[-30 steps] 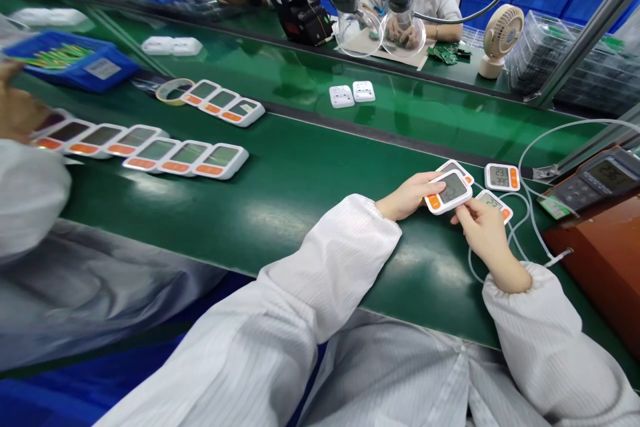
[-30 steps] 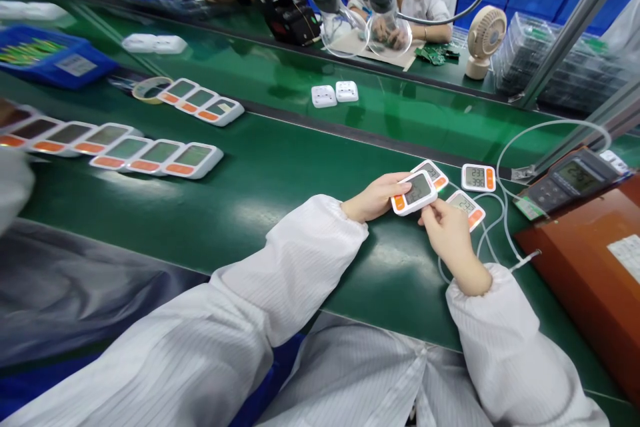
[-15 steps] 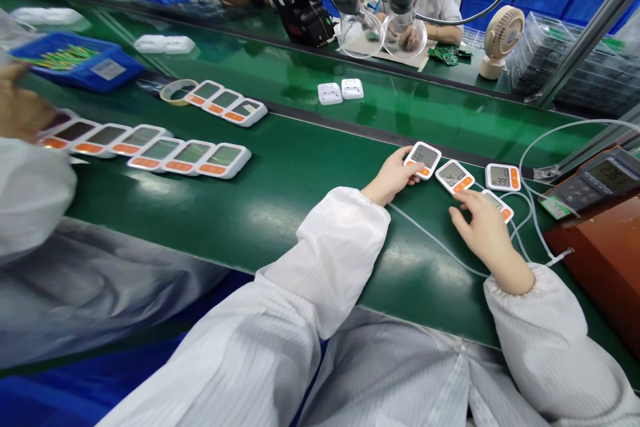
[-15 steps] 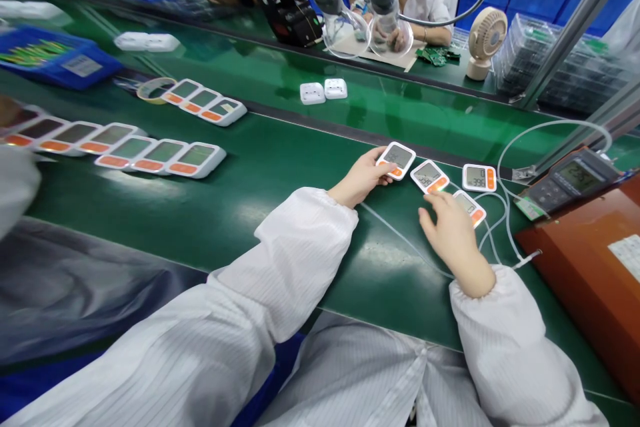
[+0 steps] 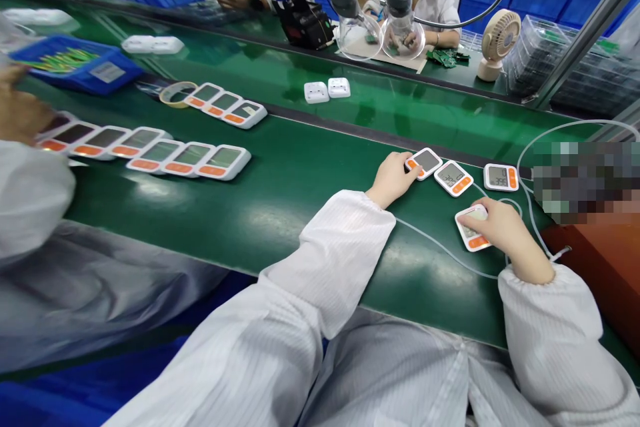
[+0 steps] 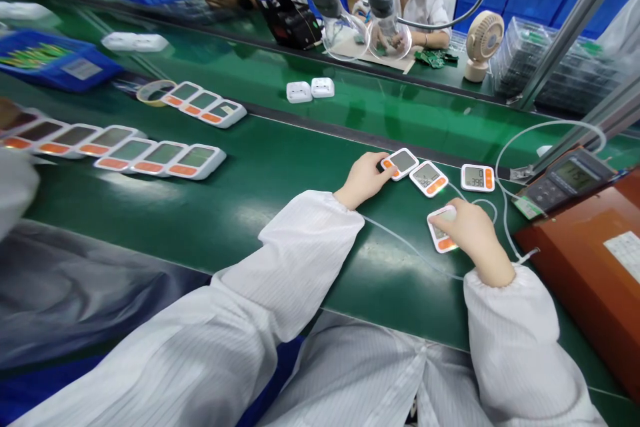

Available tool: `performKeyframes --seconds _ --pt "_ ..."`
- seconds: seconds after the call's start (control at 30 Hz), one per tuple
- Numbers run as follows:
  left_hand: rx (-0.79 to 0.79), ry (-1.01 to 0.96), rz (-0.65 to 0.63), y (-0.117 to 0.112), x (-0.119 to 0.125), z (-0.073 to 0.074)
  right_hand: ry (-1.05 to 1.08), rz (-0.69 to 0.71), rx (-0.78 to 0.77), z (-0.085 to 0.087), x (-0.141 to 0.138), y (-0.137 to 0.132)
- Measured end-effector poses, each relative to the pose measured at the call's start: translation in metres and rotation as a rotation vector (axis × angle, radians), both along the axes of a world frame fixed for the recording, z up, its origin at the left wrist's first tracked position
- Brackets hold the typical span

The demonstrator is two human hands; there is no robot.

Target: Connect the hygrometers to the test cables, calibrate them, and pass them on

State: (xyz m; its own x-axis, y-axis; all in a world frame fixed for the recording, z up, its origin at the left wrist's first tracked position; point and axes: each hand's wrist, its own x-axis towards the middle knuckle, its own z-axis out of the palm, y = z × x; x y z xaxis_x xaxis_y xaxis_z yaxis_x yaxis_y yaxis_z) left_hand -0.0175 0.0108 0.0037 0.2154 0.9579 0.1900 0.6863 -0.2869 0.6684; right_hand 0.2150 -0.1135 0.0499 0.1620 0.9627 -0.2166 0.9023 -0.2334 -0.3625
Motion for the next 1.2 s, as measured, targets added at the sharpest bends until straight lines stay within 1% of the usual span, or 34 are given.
performKeyframes --seconds 0.07,0.13,0.17,0.2,0.23,0.27,0.33,0.37,0.4,0.43,0.47,0.53,0.6,0.67,0.73,0.8,0.87,0.93,0.97,1.03,1.1,1.13,1.2 --pt "0.072 0.06 0.047 -0.003 0.0 0.003 0.052 0.015 0.004 0.0 -0.002 0.0" --pt "0.147 0.044 0.064 -0.008 0.002 0.006 0.095 -0.007 0.072 0.0 -0.002 0.0" --pt "0.174 -0.001 0.029 -0.012 0.005 0.008 0.128 -0.034 0.111 0.0 -0.002 0.0" --pt "0.171 -0.076 -0.039 -0.017 0.008 0.01 0.172 -0.066 0.152 0.0 -0.002 0.0" --pt "0.121 -0.176 -0.137 -0.022 0.012 0.011 0.224 -0.098 0.198 -0.001 -0.002 0.0" --pt "0.02 -0.29 -0.253 -0.028 0.017 0.012 0.283 -0.127 0.249 -0.001 -0.002 0.0" --pt "-0.279 -0.516 -0.481 -0.041 0.029 0.01 0.392 -0.181 0.355 -0.002 -0.004 -0.001" --pt "-0.428 -0.607 -0.564 -0.047 0.034 0.009 0.433 -0.204 0.4 -0.003 -0.005 -0.001" --pt "-0.548 -0.675 -0.622 -0.051 0.039 0.008 0.466 -0.223 0.437 -0.005 -0.007 -0.001" --pt "-0.634 -0.729 -0.653 -0.055 0.042 0.007 0.505 -0.234 0.465 -0.006 -0.009 -0.001" --pt "-0.688 -0.775 -0.664 -0.056 0.044 0.006 0.558 -0.233 0.484 -0.008 -0.01 -0.001" --pt "-0.731 -0.866 -0.644 -0.055 0.044 0.006 0.714 -0.202 0.498 -0.012 -0.012 0.001" --pt "-0.744 -0.954 -0.603 -0.049 0.04 0.008 0.879 -0.15 0.474 -0.015 -0.014 0.003" --pt "-0.77 -1.011 -0.577 -0.043 0.035 0.009 0.934 -0.093 0.435 -0.016 -0.014 0.004" --pt "-0.802 -1.028 -0.575 -0.04 0.032 0.01 0.863 -0.056 0.439 -0.016 -0.014 0.004" --pt "-0.804 -1.03 -0.582 -0.039 0.031 0.01 0.73 -0.036 0.472 -0.016 -0.013 0.003" --pt "-0.782 -1.026 -0.587 -0.04 0.032 0.01 0.588 -0.025 0.473 -0.016 -0.012 0.001" --pt "-0.748 -1.021 -0.578 -0.039 0.032 0.011 0.453 0.01 0.427 -0.018 -0.012 0.0" --pt "-0.723 -1.023 -0.562 -0.037 0.031 0.012 0.399 0.054 0.386 -0.019 -0.013 -0.001" --pt "-0.646 -1.044 -0.491 -0.031 0.027 0.015 0.353 0.22 0.286 -0.022 -0.019 -0.004" --pt "-0.533 -1.076 -0.358 -0.02 0.019 0.016 0.379 0.421 0.198 -0.024 -0.026 -0.006" --pt "-0.473 -1.086 -0.275 -0.013 0.013 0.016 0.398 0.491 0.185 -0.025 -0.03 -0.008" --pt "-0.362 -1.073 -0.097 0.003 0.001 0.014 0.419 0.545 0.227 -0.026 -0.036 -0.01"
